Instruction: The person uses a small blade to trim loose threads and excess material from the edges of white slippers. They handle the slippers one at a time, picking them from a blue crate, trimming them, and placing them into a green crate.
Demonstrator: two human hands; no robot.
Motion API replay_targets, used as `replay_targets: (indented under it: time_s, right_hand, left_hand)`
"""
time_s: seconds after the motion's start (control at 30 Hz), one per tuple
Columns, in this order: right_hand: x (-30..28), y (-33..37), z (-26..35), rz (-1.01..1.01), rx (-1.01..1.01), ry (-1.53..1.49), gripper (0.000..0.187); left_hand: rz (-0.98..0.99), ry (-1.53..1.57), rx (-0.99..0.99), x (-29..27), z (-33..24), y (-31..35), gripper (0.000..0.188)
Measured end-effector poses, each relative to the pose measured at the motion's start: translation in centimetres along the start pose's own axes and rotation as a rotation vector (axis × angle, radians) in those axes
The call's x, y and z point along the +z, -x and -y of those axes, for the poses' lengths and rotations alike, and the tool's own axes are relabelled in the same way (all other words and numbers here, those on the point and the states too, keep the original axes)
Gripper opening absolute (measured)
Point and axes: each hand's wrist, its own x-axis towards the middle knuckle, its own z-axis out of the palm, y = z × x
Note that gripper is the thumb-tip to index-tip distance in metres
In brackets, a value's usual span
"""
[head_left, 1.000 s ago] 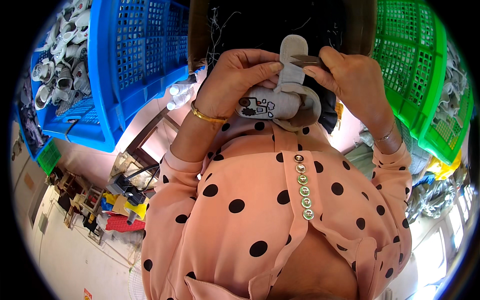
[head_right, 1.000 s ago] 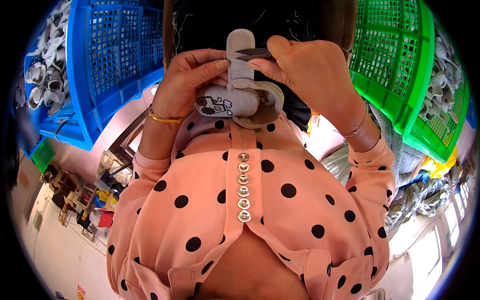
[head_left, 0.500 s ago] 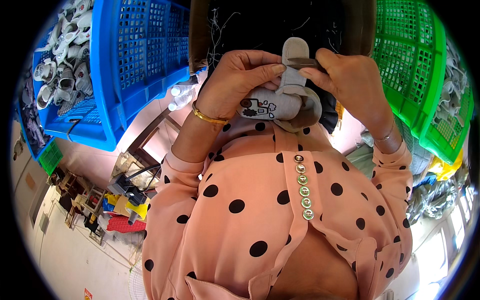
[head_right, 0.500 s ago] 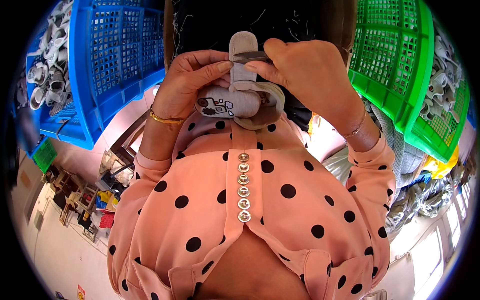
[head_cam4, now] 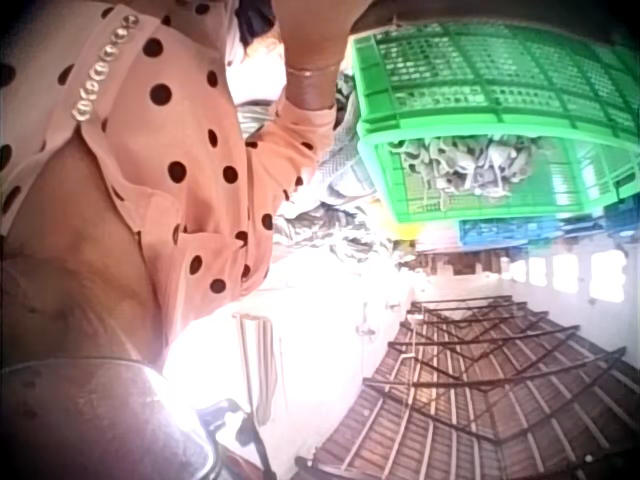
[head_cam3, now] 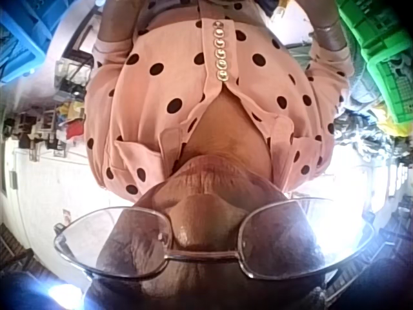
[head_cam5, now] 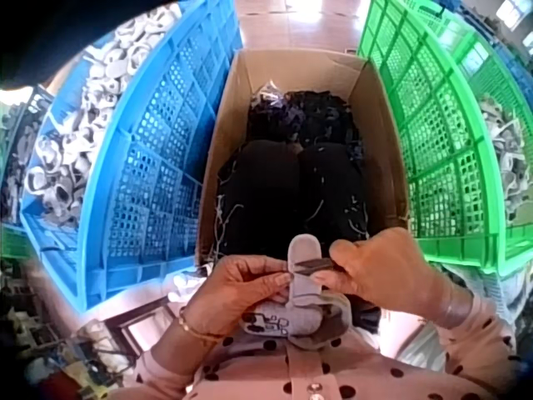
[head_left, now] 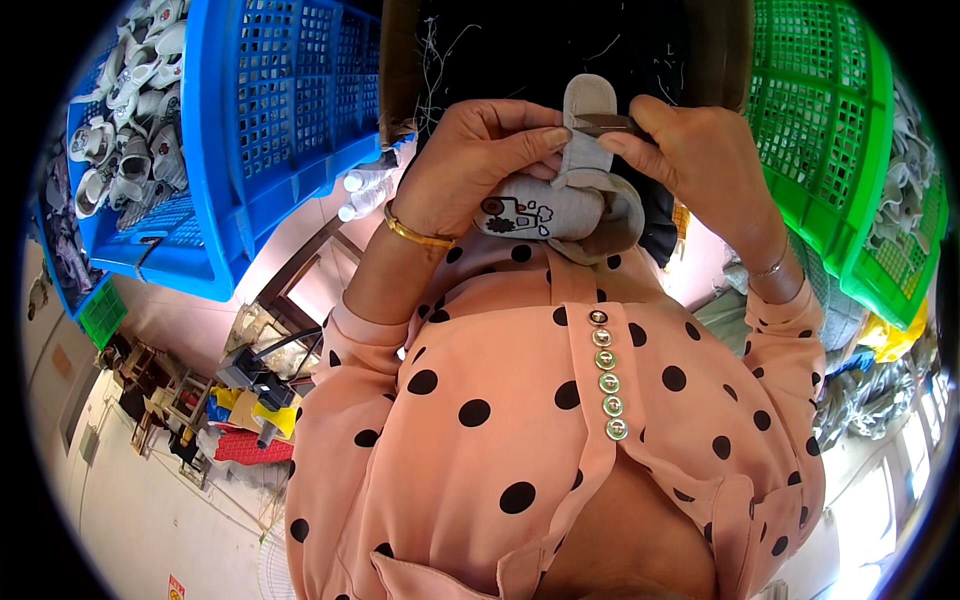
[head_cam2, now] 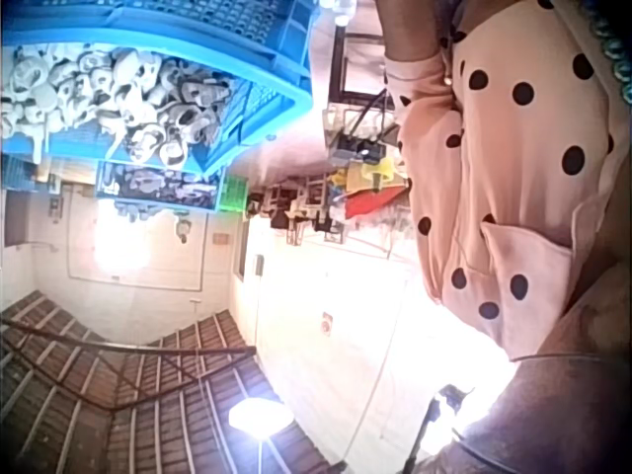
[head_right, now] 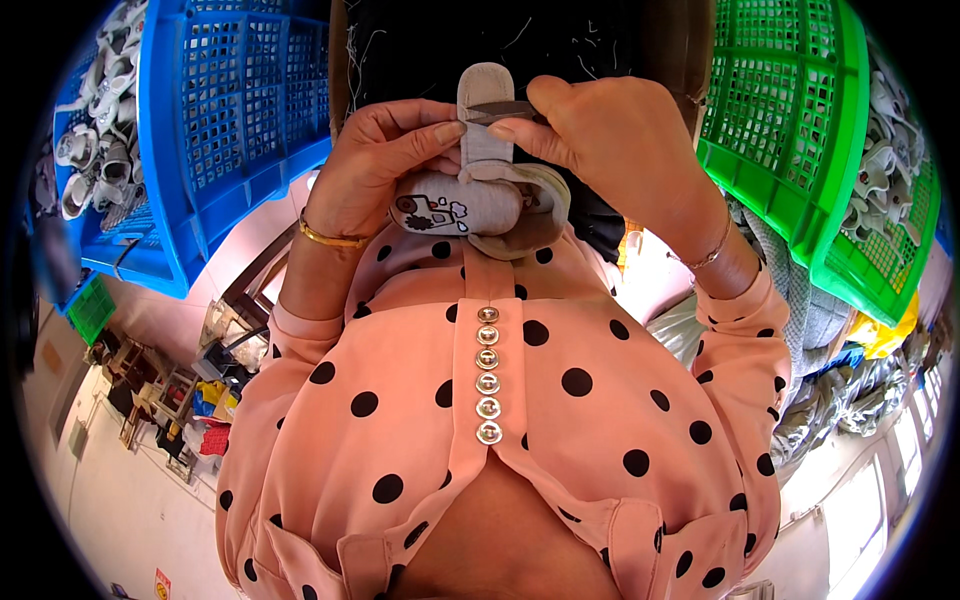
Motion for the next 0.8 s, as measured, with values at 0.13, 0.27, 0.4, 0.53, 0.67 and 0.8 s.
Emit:
replay_targets:
  time_s: [0.13,0.27,0.4,0.53,0.67,0.8]
  right_hand:
    - [0.2,0.0,-0.5,0.045,0.027,-0.100,0.049]
    - [-0.1,0.0,0.0,0.022,0.032,-0.035,0.049]
    - [-0.1,-0.1,0.2,0.015,0.005,-0.024,0.049]
    - [-0.1,-0.1,0.4,0.020,-0.004,0.018,0.048]
    - [0.3,0.1,0.5,-0.011,-0.028,0.124,0.045]
    - [0.2,0.2,0.8,-0.014,-0.043,0.141,0.044]
  left_hand:
    - [-0.009,-0.020,-0.005,0.0,0.0,-0.1,0.023]
    - [0.003,-0.016,0.002,0.1,0.0,-0.1,0.023]
    - [0.009,-0.019,0.009,0.1,0.0,-0.1,0.023]
    - [0.005,-0.037,0.011,0.0,0.2,-0.1,0.023]
    - [0.029,-0.033,0.012,-0.1,0.2,-0.2,0.022]
    - [0.048,-0.023,0.017,-0.3,0.4,-0.4,0.022]
